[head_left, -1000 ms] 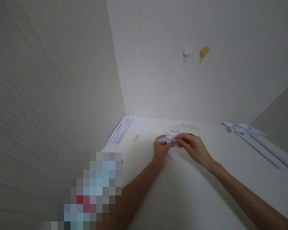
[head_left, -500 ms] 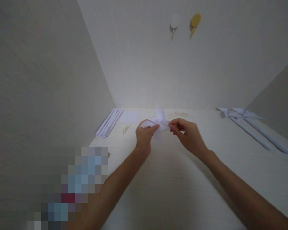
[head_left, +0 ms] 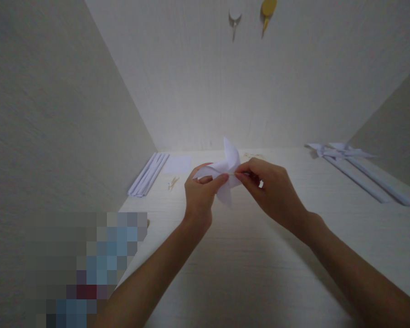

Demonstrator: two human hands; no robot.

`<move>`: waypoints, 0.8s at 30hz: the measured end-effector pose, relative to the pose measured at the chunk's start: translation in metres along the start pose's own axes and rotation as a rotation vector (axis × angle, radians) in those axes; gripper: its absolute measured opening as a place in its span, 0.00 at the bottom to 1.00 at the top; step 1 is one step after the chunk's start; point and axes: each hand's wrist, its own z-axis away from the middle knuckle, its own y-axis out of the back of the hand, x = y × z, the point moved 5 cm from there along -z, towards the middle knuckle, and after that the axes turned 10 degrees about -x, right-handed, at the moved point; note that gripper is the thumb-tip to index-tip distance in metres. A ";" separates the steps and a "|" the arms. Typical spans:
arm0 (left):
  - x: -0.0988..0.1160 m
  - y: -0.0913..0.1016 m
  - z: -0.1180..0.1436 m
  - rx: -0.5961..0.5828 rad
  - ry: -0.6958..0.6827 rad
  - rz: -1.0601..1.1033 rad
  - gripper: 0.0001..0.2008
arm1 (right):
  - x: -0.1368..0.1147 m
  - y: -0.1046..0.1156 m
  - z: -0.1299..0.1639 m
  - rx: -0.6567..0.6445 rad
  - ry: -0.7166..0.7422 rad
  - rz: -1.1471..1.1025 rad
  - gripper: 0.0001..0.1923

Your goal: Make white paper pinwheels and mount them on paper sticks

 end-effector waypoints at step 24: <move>0.009 -0.001 0.008 0.074 -0.121 -0.201 0.21 | 0.003 -0.005 0.001 -0.044 -0.093 0.040 0.08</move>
